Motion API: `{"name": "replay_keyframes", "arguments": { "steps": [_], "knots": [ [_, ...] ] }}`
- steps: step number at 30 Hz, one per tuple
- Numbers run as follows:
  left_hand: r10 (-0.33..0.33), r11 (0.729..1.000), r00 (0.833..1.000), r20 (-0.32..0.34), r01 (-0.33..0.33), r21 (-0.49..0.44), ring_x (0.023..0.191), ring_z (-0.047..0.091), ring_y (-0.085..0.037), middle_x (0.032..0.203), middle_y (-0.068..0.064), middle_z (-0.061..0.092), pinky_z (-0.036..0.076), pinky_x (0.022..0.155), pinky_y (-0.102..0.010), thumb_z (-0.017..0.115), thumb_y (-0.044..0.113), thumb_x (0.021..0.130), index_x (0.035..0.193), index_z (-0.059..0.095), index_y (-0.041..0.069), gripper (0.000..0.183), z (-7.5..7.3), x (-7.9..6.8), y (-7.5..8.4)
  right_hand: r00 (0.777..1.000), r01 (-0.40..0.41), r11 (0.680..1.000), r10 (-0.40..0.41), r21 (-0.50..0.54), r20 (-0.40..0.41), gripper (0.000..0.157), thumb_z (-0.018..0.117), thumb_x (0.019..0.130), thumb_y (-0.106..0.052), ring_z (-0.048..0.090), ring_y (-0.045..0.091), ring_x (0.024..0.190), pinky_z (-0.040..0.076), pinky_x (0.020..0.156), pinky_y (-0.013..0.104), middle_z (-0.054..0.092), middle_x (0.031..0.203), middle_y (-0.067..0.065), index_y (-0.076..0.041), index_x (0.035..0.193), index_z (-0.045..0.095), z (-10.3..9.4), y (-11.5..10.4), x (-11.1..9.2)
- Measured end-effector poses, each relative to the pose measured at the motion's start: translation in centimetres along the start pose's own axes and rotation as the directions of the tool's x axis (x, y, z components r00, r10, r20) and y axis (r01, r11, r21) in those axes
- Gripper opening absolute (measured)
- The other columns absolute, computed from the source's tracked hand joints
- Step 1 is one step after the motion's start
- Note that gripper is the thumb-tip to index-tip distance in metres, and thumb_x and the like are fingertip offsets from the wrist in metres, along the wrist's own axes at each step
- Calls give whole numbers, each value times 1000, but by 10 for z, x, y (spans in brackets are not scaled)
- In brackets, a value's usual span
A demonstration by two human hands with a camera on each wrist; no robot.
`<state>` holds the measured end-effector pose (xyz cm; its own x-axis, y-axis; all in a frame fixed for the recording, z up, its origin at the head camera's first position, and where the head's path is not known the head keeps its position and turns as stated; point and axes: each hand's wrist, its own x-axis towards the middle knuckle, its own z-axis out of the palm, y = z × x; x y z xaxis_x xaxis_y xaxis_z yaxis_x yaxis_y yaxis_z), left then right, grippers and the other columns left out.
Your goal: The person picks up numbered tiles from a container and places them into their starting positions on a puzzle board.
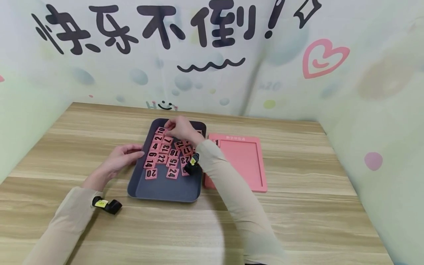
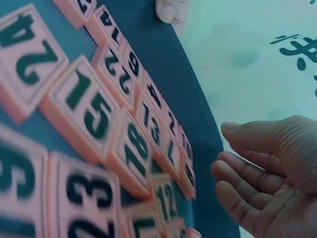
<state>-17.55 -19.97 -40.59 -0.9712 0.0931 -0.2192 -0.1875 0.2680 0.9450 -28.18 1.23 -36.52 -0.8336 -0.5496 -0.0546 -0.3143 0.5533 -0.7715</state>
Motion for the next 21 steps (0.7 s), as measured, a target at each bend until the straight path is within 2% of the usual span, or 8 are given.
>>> {"name": "replay_keyframes", "arguments": {
  "steps": [5,10,15,21],
  "knots": [
    [7,1000,1000,10,-7,-20,81,57,-3,118,-24,56,50,73,-18,59,10,91,126,47,-14,43,0,-2,2,1000,-12,999,11,35,27,24,67,86,-6,62,17,85,50,71,24,66,98,10,0,110,66,13,-1,9],
    [1,999,1000,10,-1,-32,81,57,-3,119,-24,56,50,73,-18,58,9,91,126,48,-13,42,0,-2,2,999,-33,999,34,-4,33,21,68,86,-8,61,15,83,48,69,21,68,98,8,-4,107,69,23,-1,15],
    [6,1000,1000,12,-5,-26,81,58,-2,120,-25,55,50,74,-18,58,8,92,126,48,-13,42,-2,-1,0,998,-46,996,49,-79,31,19,68,85,-8,59,14,84,47,70,21,68,99,6,-7,104,71,31,-2,18],
    [22,999,1000,14,-21,-39,80,58,-1,116,-23,58,50,72,-18,58,7,91,125,48,-14,41,-2,0,-2,999,25,973,-17,-231,34,17,67,86,-8,59,15,88,48,75,24,67,100,7,-7,103,70,36,-1,21]
  ]
}}
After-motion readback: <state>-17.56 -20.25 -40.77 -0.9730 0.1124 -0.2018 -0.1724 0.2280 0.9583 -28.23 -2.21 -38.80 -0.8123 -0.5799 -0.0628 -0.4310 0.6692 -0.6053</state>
